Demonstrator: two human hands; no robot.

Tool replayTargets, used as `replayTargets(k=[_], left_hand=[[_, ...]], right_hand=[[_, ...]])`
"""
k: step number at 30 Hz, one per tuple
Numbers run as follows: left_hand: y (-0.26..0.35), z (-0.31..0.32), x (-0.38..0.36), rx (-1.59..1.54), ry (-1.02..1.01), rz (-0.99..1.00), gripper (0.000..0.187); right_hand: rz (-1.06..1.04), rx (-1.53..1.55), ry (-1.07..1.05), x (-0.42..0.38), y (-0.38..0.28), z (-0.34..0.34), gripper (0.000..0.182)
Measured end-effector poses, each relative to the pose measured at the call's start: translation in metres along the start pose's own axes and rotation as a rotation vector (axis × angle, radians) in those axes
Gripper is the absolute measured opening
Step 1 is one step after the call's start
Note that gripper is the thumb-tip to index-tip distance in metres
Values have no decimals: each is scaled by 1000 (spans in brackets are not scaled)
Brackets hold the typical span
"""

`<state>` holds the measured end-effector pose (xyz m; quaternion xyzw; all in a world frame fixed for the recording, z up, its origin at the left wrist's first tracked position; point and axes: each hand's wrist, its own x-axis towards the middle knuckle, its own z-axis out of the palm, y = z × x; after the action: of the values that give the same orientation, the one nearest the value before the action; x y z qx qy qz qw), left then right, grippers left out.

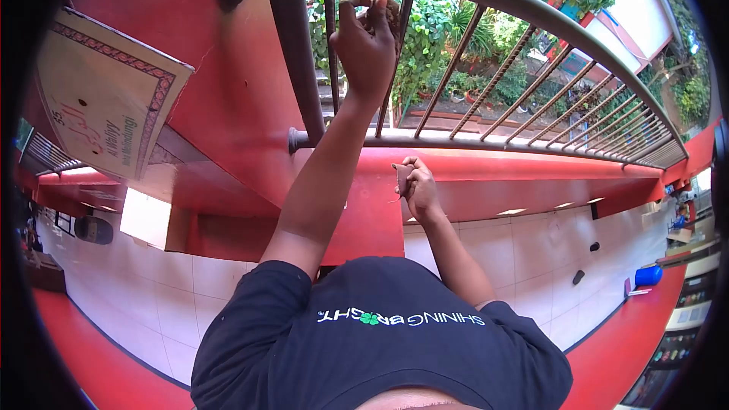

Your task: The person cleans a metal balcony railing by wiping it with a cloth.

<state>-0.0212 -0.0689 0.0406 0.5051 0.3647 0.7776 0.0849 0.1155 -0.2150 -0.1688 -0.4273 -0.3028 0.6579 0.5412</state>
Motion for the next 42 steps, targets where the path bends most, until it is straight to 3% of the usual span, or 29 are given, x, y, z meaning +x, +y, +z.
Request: replayTargets(k=[1, 2, 5, 6, 7, 10, 11, 13, 15, 17, 23, 25, 27, 30, 33, 36, 41, 42], left_hand=[[-3, 3, 6, 24, 45, -76, 19], [-4, 8, 7, -39, 130, 0, 19], [4, 16, 5, 78, 119, 101, 16], [8, 19, 2, 70, 86, -69, 20], [13, 23, 2, 69, 87, -71, 20], [10, 37, 5, -406, 24, 12, 19], [15, 31, 4, -405, 23, 8, 19], [25, 10, -7, -11, -198, -26, 24], [10, 7, -26, -31, -177, -6, 32], [0, 4, -34, -59, -190, -123, 34], [15, 6, 0, 67, -186, 38, 24], [-13, 20, -16, 42, 68, 415, 22], [-14, 15, -29, 33, 97, 371, 20], [11, -2, -5, 171, -192, 97, 18], [15, 2, -1, 123, -127, 184, 19], [-15, 0, -36, 118, -138, 87, 17], [20, -3, 1, 148, -231, 88, 15], [11, 1, -7, 148, -166, 208, 15]], right_hand=[[3, 15, 10, 1, 2, -3, 31], [6, 28, 19, 1, 3, -7, 31], [59, 83, 98, -10, 1, -15, 32], [61, 90, 120, -12, 3, -20, 33], [61, 87, 122, -14, 5, -28, 33], [42, -11, 201, -20, 21, -60, 34], [45, -11, 203, -25, 24, -67, 34], [114, 56, 309, -38, 31, -82, 36], [128, 73, 290, -44, 45, -109, 38], [144, 52, 366, -52, 59, -126, 39], [157, 29, 395, -65, 73, -156, 40], [156, 61, 423, -66, 71, -163, 41], [150, 38, 481, -64, 66, -158, 41], [176, 40, 456, -67, 68, -174, 41], [167, 44, 494, -66, 72, -182, 41], [149, 71, 509, -70, 70, -179, 42], [211, 68, 549, -84, 81, -187, 43], [205, 96, 584, -85, 84, -188, 44]])
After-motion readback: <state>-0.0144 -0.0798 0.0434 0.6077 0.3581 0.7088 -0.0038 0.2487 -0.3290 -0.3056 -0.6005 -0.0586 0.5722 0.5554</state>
